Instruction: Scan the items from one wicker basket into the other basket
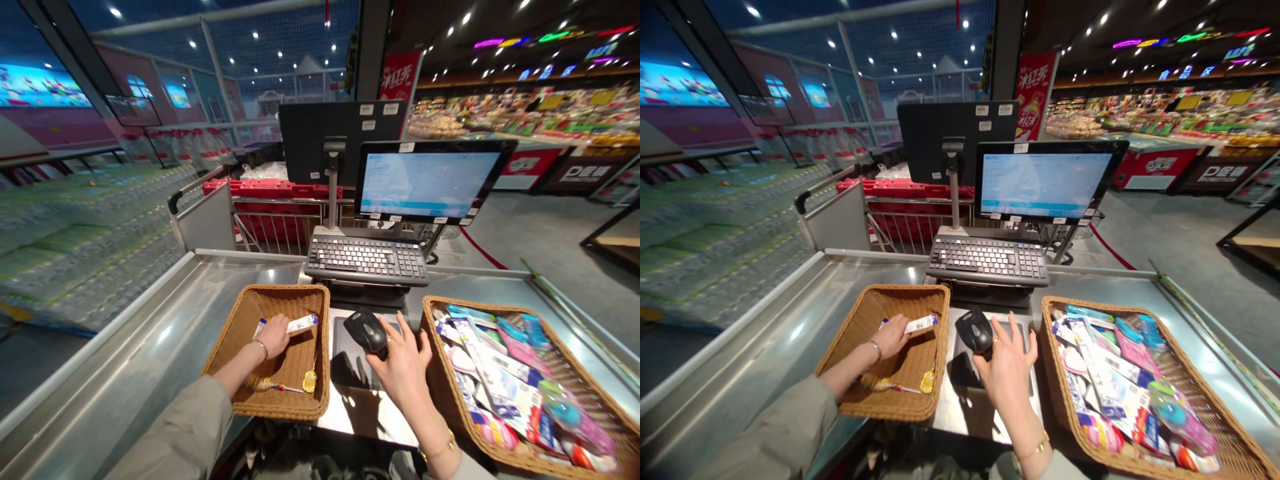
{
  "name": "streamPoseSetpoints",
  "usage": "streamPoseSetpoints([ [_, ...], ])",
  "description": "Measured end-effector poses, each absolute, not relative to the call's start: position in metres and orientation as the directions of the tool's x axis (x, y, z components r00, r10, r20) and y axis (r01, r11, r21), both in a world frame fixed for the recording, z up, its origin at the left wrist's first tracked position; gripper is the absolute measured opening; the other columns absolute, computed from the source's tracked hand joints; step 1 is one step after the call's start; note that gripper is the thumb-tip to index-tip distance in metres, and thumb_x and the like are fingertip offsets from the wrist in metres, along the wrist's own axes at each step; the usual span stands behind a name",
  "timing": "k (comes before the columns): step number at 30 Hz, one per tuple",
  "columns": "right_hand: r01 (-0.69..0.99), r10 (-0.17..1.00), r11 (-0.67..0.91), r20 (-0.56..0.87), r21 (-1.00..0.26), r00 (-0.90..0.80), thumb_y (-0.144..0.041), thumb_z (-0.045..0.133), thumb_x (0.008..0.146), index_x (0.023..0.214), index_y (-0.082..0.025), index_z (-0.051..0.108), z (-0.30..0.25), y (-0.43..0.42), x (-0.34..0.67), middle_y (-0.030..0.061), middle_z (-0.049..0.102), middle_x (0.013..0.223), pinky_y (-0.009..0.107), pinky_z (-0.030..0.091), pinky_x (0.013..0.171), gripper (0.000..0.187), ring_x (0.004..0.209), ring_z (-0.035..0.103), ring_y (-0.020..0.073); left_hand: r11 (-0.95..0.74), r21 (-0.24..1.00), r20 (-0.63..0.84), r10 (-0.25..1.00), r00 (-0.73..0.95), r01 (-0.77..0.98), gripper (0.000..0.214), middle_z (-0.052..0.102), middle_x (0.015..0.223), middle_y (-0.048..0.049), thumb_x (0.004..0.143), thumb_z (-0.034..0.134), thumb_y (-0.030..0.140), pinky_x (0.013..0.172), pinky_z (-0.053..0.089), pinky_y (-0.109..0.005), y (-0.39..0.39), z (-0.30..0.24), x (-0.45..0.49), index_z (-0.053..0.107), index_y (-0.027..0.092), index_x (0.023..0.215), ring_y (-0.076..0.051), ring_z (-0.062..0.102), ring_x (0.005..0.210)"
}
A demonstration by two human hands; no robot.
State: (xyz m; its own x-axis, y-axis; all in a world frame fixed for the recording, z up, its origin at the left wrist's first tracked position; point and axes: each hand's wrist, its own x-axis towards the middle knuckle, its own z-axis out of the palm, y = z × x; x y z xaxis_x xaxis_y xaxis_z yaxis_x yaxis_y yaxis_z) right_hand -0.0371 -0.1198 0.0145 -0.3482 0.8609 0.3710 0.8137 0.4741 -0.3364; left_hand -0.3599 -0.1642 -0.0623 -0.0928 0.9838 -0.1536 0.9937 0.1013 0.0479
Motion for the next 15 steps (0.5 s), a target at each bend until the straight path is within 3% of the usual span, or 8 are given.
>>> streamPoseSetpoints([
  [6,0.812,0.852,0.480,0.397,-0.331,-0.342,-0.026,0.059,0.074,0.076,-0.021,0.064,0.017,-0.118,-0.037,0.0026,0.062,0.127,0.059,0.011,0.109,0.008,0.135,0.036,0.0318,0.029,0.101,-0.038,0.999,-0.025,0.994,0.048,0.055,0.101,-0.0109,0.092,0.045,0.038,0.086,0.045,-0.036,-0.166,-0.025,-0.355,0.042,0.016,0.135,-0.024,0.052,0.096],
  [11,0.802,0.851,0.480,0.408,-0.354,-0.330,-0.025,0.058,0.074,0.075,-0.021,0.064,0.019,-0.118,-0.035,0.0039,0.063,0.126,0.060,0.012,0.108,0.008,0.135,0.035,0.0321,-0.033,0.131,0.107,0.994,0.019,0.991,0.053,0.053,0.101,-0.0113,0.096,0.035,0.040,0.086,0.046,-0.038,-0.168,-0.009,-0.334,0.032,0.013,0.142,-0.023,0.051,0.092],
  [15,0.796,0.849,0.482,0.418,-0.365,-0.323,-0.024,0.057,0.073,0.074,-0.021,0.063,0.021,-0.119,-0.033,0.0051,0.063,0.126,0.060,0.012,0.108,0.007,0.135,0.035,0.0323,-0.092,0.109,0.084,0.993,0.083,0.990,0.053,0.057,0.099,-0.0118,0.094,0.044,0.035,0.081,0.048,-0.037,-0.161,-0.015,-0.314,0.036,0.012,0.140,-0.023,0.054,0.089],
])
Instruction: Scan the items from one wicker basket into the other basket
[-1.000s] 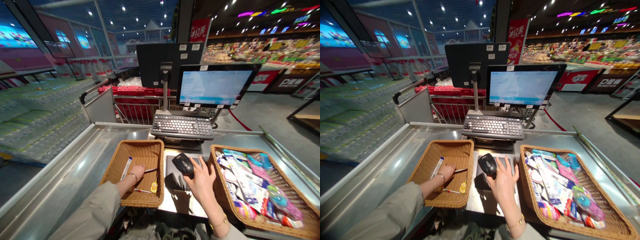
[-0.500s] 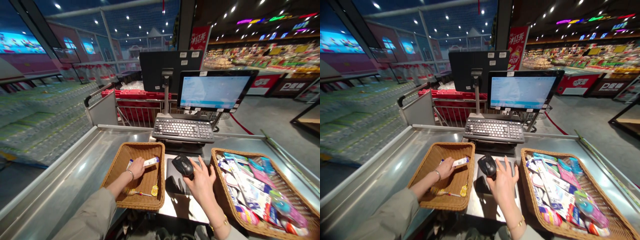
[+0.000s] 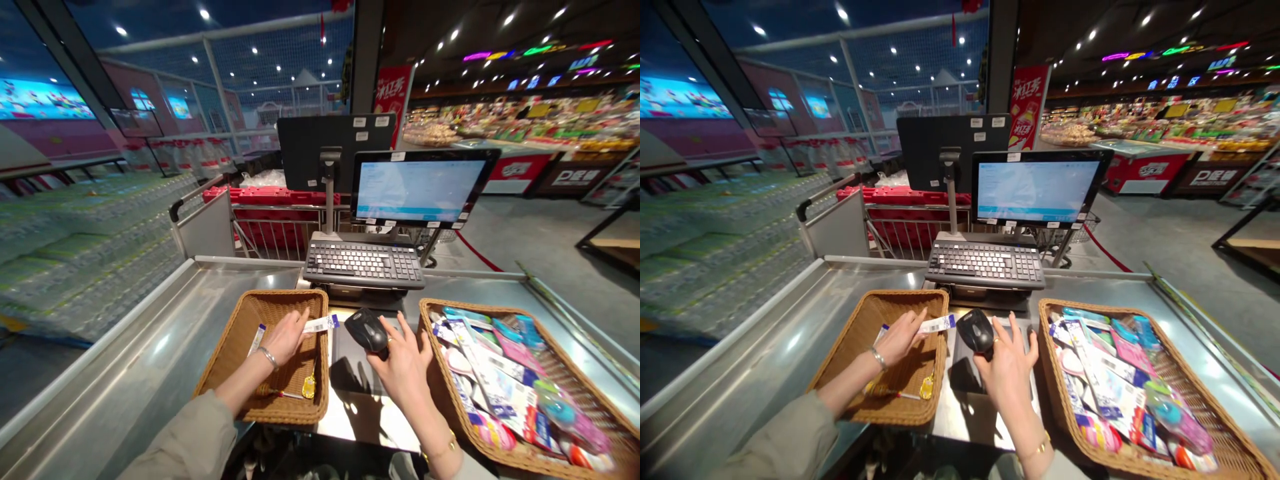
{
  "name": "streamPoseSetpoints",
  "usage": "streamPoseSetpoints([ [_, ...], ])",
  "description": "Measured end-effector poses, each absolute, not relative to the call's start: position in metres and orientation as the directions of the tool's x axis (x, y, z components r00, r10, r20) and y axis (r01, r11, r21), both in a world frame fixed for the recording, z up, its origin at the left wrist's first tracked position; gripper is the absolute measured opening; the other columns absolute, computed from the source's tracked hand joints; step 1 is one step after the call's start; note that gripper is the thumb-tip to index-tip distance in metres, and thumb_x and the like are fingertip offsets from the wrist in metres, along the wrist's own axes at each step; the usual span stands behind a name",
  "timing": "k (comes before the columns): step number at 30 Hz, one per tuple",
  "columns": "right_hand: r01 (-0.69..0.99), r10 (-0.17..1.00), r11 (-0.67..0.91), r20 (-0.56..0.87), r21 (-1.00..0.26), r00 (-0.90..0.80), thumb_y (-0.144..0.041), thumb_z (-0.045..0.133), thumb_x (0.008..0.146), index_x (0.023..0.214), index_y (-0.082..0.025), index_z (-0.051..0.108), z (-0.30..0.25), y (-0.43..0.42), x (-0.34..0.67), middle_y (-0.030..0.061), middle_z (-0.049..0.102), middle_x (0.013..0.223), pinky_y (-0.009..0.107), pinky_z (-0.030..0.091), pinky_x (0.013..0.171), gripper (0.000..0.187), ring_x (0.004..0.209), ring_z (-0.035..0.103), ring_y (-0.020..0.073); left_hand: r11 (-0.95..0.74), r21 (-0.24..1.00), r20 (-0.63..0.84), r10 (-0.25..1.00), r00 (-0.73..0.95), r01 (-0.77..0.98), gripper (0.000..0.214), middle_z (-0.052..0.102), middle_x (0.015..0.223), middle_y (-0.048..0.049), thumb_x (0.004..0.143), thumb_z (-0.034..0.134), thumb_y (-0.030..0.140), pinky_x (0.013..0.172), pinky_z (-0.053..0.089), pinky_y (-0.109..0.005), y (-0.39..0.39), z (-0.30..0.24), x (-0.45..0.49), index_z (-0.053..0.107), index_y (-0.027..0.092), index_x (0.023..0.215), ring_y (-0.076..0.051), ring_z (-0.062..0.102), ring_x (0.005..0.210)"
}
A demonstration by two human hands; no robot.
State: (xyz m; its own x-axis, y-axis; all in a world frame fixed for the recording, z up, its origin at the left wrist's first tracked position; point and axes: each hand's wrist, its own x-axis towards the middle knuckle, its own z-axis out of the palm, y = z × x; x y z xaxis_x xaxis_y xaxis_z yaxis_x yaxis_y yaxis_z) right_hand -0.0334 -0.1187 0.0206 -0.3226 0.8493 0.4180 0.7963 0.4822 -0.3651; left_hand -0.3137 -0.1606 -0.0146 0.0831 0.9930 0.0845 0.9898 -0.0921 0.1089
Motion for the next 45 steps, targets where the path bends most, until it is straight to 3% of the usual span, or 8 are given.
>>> streamPoseSetpoints([
  [4,0.794,0.845,0.485,0.427,-0.365,-0.320,-0.024,0.058,0.072,0.073,-0.021,0.063,0.022,-0.119,-0.030,0.0044,0.063,0.126,0.060,0.011,0.109,0.006,0.135,0.035,0.0317,-0.104,0.125,0.080,0.992,0.094,0.987,0.047,0.064,0.098,-0.0088,0.089,0.054,0.036,0.080,0.049,-0.033,-0.154,-0.019,-0.304,0.046,0.018,0.132,-0.021,0.059,0.090],
  [8,0.798,0.839,0.485,0.448,-0.357,-0.309,-0.023,0.057,0.072,0.074,-0.021,0.063,0.023,-0.119,-0.026,0.0046,0.063,0.125,0.060,0.011,0.109,0.007,0.134,0.036,0.0325,-0.068,0.142,0.116,0.992,0.052,0.988,0.031,0.070,0.091,-0.0049,0.086,0.059,0.041,0.078,0.050,-0.032,-0.153,-0.014,-0.303,0.060,0.022,0.111,-0.020,0.064,0.084],
  [10,0.800,0.836,0.486,0.455,-0.352,-0.307,-0.023,0.057,0.071,0.074,-0.020,0.063,0.023,-0.119,-0.024,0.0051,0.063,0.125,0.060,0.010,0.109,0.007,0.134,0.036,0.0329,-0.042,0.138,0.143,0.989,0.022,0.989,0.027,0.072,0.092,-0.0046,0.085,0.061,0.040,0.087,0.049,-0.038,-0.153,-0.009,-0.302,0.063,0.022,0.104,-0.021,0.066,0.086],
  [14,0.793,0.828,0.499,0.462,-0.349,-0.317,-0.023,0.058,0.071,0.076,-0.021,0.063,0.023,-0.118,-0.022,0.0053,0.062,0.126,0.061,0.010,0.108,0.007,0.135,0.035,0.0330,-0.015,0.103,0.271,0.963,-0.014,0.995,0.021,0.067,0.121,-0.0055,0.081,0.067,0.033,0.108,0.033,-0.054,-0.152,-0.001,-0.297,0.065,0.025,0.101,-0.027,0.057,0.117],
  [18,0.790,0.826,0.499,0.472,-0.357,-0.309,-0.023,0.058,0.071,0.078,-0.022,0.063,0.022,-0.118,-0.020,0.0040,0.062,0.126,0.062,0.012,0.107,0.009,0.135,0.036,0.0328,-0.031,0.043,0.457,0.889,0.008,0.999,0.013,0.061,0.129,-0.0048,0.080,0.068,0.029,0.110,0.022,-0.065,-0.150,0.006,-0.289,0.067,0.025,0.093,-0.032,0.046,0.130],
  [22,0.795,0.822,0.495,0.485,-0.350,-0.298,-0.023,0.058,0.071,0.078,-0.022,0.063,0.022,-0.119,-0.019,0.0033,0.063,0.126,0.062,0.013,0.107,0.009,0.134,0.037,0.0327,-0.031,0.005,0.533,0.846,0.024,1.000,0.012,0.055,0.137,-0.0054,0.080,0.068,0.028,0.109,0.009,-0.073,-0.146,0.016,-0.279,0.067,0.024,0.091,-0.036,0.036,0.136],
  [27,0.797,0.814,0.501,0.497,-0.338,-0.301,-0.021,0.058,0.070,0.080,-0.023,0.064,0.024,-0.121,-0.015,0.0018,0.061,0.128,0.062,0.012,0.108,0.012,0.134,0.036,0.0323,-0.048,-0.006,0.571,0.820,0.042,0.999,0.011,0.052,0.140,-0.0060,0.080,0.067,0.030,0.109,0.003,-0.073,-0.139,0.024,-0.268,0.068,0.025,0.090,-0.036,0.033,0.138],
  [45,0.805,0.826,0.460,0.514,-0.375,-0.233,-0.019,0.057,0.071,0.084,-0.022,0.066,0.032,-0.129,0.008,0.0054,0.061,0.128,0.062,0.005,0.109,0.016,0.136,0.031,0.0325,-0.131,0.020,0.606,0.790,0.092,0.991,0.012,0.051,0.140,-0.0053,0.082,0.065,0.032,0.108,0.003,-0.076,-0.115,0.035,-0.227,0.067,0.025,0.092,-0.037,0.028,0.140],
])
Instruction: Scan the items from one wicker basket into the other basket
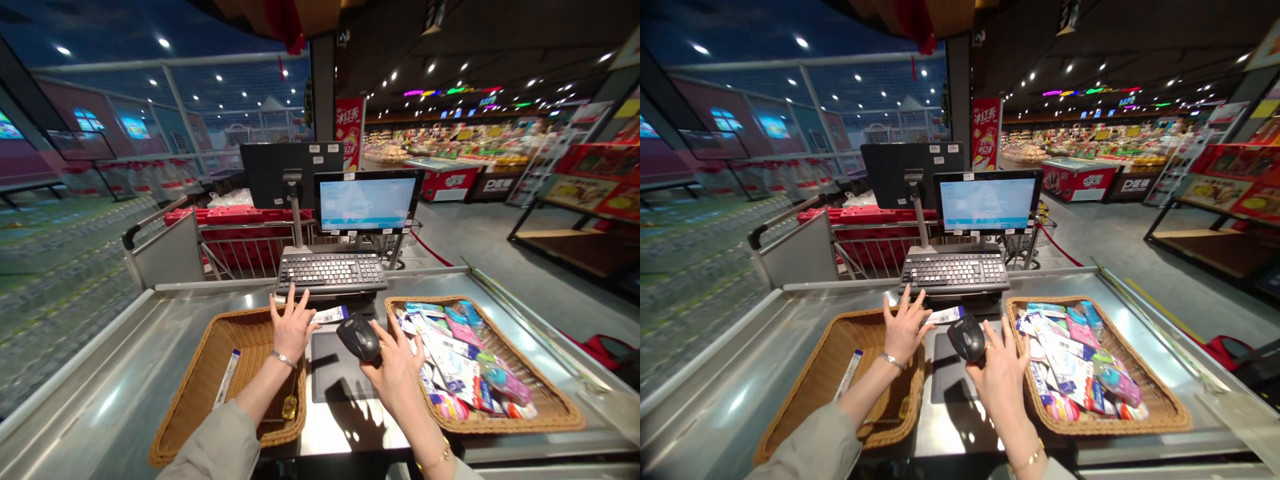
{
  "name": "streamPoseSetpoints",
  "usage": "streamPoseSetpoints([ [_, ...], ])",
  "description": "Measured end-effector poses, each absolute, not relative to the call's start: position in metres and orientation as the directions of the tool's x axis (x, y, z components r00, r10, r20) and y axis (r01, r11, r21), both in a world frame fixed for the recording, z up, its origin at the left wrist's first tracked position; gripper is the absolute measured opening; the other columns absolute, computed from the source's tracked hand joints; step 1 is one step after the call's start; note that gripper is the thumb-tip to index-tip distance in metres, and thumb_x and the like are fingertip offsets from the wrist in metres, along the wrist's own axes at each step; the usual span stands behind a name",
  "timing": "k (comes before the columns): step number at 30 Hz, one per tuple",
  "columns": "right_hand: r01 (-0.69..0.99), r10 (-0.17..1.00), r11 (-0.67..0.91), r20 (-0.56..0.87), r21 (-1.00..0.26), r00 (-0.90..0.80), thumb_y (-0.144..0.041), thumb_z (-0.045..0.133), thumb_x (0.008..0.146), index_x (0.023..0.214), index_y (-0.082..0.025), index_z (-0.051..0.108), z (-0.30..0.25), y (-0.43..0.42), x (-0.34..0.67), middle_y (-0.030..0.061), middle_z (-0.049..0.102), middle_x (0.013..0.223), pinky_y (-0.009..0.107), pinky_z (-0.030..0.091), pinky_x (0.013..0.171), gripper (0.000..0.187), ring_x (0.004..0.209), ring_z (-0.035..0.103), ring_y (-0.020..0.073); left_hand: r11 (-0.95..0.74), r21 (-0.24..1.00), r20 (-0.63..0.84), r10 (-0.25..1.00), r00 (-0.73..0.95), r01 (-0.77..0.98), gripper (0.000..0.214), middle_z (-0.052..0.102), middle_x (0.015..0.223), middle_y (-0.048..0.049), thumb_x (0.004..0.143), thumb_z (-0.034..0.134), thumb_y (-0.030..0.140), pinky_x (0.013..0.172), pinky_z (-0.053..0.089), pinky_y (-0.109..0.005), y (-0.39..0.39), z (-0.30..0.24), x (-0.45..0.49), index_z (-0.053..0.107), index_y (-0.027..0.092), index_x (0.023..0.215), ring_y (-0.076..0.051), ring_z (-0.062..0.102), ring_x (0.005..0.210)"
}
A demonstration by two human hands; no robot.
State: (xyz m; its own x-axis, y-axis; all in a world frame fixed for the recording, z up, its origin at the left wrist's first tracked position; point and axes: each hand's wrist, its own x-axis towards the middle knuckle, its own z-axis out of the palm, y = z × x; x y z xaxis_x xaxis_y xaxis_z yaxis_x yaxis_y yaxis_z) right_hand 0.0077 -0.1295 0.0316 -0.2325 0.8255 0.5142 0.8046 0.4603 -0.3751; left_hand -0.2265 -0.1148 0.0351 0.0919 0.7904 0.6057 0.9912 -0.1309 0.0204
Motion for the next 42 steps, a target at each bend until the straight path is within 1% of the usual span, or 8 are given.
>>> streamPoseSetpoints([
  [8,0.805,0.833,0.445,0.511,-0.393,-0.211,-0.018,0.059,0.068,0.082,-0.023,0.066,0.029,-0.129,0.016,0.0037,0.061,0.128,0.062,0.005,0.108,0.017,0.136,0.030,0.0339,-0.149,0.008,0.621,0.776,0.112,0.989,0.011,0.051,0.140,-0.0037,0.085,0.062,0.032,0.108,0.004,-0.075,-0.107,0.038,-0.212,0.067,0.025,0.092,-0.037,0.030,0.139],
  [11,0.804,0.831,0.443,0.518,-0.397,-0.202,-0.018,0.059,0.068,0.082,-0.024,0.065,0.030,-0.130,0.018,0.0026,0.061,0.128,0.062,0.006,0.108,0.016,0.136,0.031,0.0337,-0.152,0.013,0.628,0.770,0.110,0.988,0.010,0.052,0.139,-0.0036,0.084,0.063,0.030,0.108,0.004,-0.075,-0.104,0.038,-0.209,0.068,0.025,0.092,-0.036,0.031,0.139],
  [15,0.803,0.822,0.455,0.529,-0.385,-0.212,-0.020,0.059,0.069,0.082,-0.023,0.066,0.029,-0.129,0.020,0.0036,0.061,0.128,0.062,0.006,0.108,0.015,0.135,0.032,0.0342,-0.164,0.018,0.629,0.769,0.116,0.986,0.010,0.053,0.139,-0.0048,0.084,0.063,0.029,0.108,0.003,-0.075,-0.103,0.040,-0.206,0.068,0.025,0.091,-0.037,0.030,0.139],
  [20,0.804,0.825,0.450,0.526,-0.389,-0.207,-0.020,0.059,0.069,0.084,-0.025,0.067,0.029,-0.128,0.021,0.0020,0.062,0.126,0.062,0.007,0.107,0.018,0.135,0.034,0.0340,-0.158,0.023,0.618,0.779,0.110,0.987,0.010,0.052,0.139,-0.0038,0.085,0.062,0.029,0.108,0.002,-0.075,-0.103,0.040,-0.205,0.068,0.025,0.092,-0.036,0.030,0.139],
  [25,0.805,0.824,0.450,0.528,-0.387,-0.206,-0.019,0.059,0.069,0.082,-0.024,0.066,0.029,-0.128,0.021,0.0044,0.062,0.126,0.062,0.006,0.109,0.015,0.134,0.034,0.0334,-0.159,0.027,0.615,0.781,0.109,0.987,0.010,0.052,0.139,-0.0043,0.084,0.062,0.029,0.108,0.002,-0.075,-0.102,0.040,-0.206,0.068,0.025,0.092,-0.036,0.029,0.139],
  [31,0.808,0.831,0.444,0.516,-0.388,-0.209,-0.020,0.059,0.068,0.081,-0.025,0.066,0.026,-0.126,0.021,0.0018,0.062,0.127,0.062,0.005,0.109,0.016,0.135,0.033,0.0334,-0.158,0.019,0.610,0.785,0.114,0.987,0.011,0.051,0.140,-0.0034,0.085,0.062,0.030,0.109,0.001,-0.074,-0.101,0.040,-0.206,0.067,0.025,0.093,-0.036,0.028,0.140],
  [36,0.815,0.825,0.447,0.523,-0.369,-0.216,-0.019,0.058,0.069,0.083,-0.024,0.066,0.029,-0.129,0.020,0.0039,0.062,0.125,0.063,0.007,0.109,0.017,0.134,0.035,0.0337,-0.171,0.019,0.619,0.776,0.123,0.985,0.010,0.052,0.139,-0.0048,0.085,0.061,0.028,0.108,0.002,-0.075,-0.100,0.041,-0.205,0.068,0.025,0.092,-0.036,0.029,0.140],
  [42,0.801,0.827,0.450,0.523,-0.396,-0.206,-0.018,0.057,0.069,0.084,-0.024,0.066,0.032,-0.129,0.020,0.0034,0.062,0.126,0.062,0.006,0.109,0.018,0.134,0.034,0.0336,-0.175,0.022,0.612,0.781,0.125,0.984,0.010,0.051,0.140,-0.0038,0.085,0.060,0.030,0.109,0.001,-0.074,-0.098,0.039,-0.206,0.067,0.025,0.091,-0.036,0.026,0.141],
])
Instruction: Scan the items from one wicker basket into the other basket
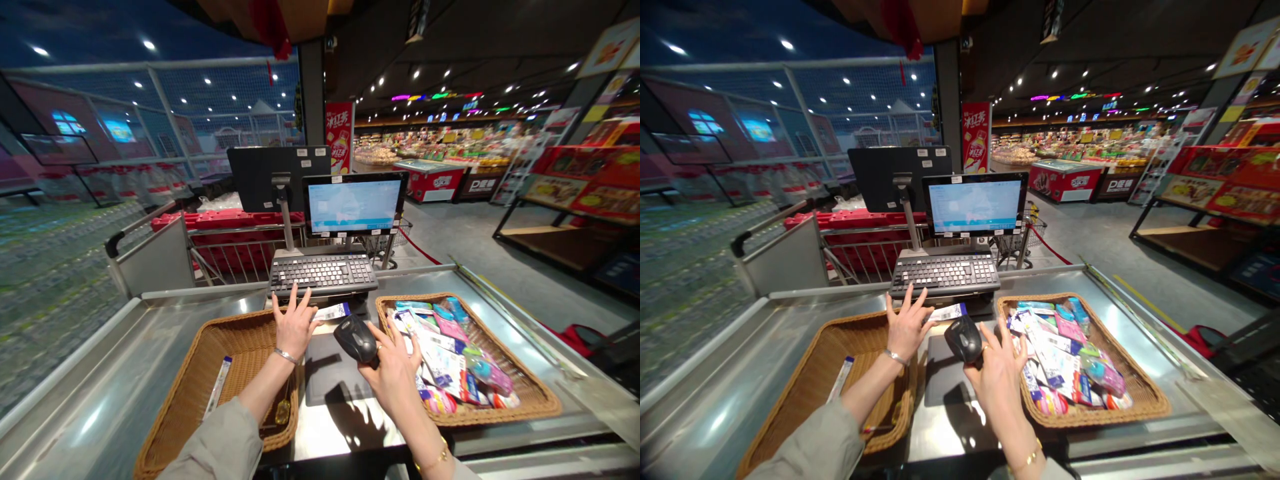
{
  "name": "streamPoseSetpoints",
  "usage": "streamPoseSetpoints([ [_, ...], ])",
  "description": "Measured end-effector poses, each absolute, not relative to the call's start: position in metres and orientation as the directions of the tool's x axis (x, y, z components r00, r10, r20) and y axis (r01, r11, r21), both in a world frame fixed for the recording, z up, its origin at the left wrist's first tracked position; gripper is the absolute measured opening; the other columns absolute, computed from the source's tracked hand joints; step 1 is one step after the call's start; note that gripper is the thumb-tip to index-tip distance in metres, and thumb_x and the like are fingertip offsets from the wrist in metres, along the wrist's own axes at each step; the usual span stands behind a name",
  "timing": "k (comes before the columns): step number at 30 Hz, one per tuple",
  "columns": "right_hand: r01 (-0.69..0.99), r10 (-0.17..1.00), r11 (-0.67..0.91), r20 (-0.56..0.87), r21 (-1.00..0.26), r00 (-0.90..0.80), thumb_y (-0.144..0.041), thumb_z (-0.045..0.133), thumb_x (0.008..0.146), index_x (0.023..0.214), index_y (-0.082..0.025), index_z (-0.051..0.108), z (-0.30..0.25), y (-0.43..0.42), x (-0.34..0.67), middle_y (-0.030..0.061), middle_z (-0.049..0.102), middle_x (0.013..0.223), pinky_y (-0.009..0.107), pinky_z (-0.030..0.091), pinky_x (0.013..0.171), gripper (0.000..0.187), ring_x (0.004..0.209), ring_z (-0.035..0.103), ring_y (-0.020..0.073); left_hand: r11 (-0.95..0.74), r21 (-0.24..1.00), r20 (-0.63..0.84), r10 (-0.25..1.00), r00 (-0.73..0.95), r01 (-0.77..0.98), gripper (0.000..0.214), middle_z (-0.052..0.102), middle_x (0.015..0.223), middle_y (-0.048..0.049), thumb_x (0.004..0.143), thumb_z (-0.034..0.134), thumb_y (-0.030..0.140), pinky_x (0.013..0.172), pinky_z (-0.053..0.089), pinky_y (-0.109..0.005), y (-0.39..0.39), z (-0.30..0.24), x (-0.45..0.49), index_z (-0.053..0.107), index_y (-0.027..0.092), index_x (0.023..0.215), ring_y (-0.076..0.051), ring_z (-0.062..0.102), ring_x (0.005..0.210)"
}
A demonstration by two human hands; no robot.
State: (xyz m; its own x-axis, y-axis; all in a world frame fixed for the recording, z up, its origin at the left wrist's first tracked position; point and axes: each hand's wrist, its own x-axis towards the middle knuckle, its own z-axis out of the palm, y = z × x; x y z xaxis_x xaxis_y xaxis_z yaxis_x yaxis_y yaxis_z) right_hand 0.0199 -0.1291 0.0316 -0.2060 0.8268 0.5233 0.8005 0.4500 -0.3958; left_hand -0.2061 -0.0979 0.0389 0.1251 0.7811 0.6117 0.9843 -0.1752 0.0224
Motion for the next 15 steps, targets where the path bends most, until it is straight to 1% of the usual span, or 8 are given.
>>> streamPoseSetpoints([
  [5,0.799,0.836,0.440,0.512,-0.410,-0.197,-0.017,0.058,0.067,0.084,-0.026,0.066,0.0295,-0.1268,0.0209,-0.0003,0.062,0.127,0.061,0.005,0.110,0.020,0.135,0.034,0.0328,-0.176,0.028,0.608,0.784,0.123,0.984,0.010,0.050,0.141,-0.0035,0.085,0.060,0.031,0.109,-0.001,-0.074,-0.0950,0.0374,-0.2071,0.066,0.025,0.091,-0.035,0.024,0.142],
  [10,0.798,0.833,0.447,0.513,-0.404,-0.206,-0.019,0.058,0.068,0.082,-0.025,0.066,0.0275,-0.1248,0.0216,0.0004,0.062,0.127,0.062,0.006,0.109,0.017,0.135,0.034,0.0345,-0.187,0.038,0.611,0.782,0.125,0.982,0.013,0.051,0.140,-0.0043,0.082,0.065,0.032,0.109,-0.001,-0.074,-0.0935,0.0377,-0.2066,0.067,0.025,0.092,-0.036,0.025,0.141],
  [15,0.800,0.842,0.434,0.503,-0.414,-0.196,-0.018,0.059,0.069,0.082,-0.024,0.065,0.0355,-0.1282,0.0216,0.0004,0.061,0.128,0.062,0.006,0.110,0.016,0.136,0.032,0.0339,-0.197,0.014,0.617,0.773,0.146,0.980,0.012,0.051,0.140,-0.0051,0.083,0.064,0.034,0.109,0.000,-0.074,-0.0914,0.0395,-0.2050,0.066,0.024,0.091,-0.036,0.026,0.141],
])
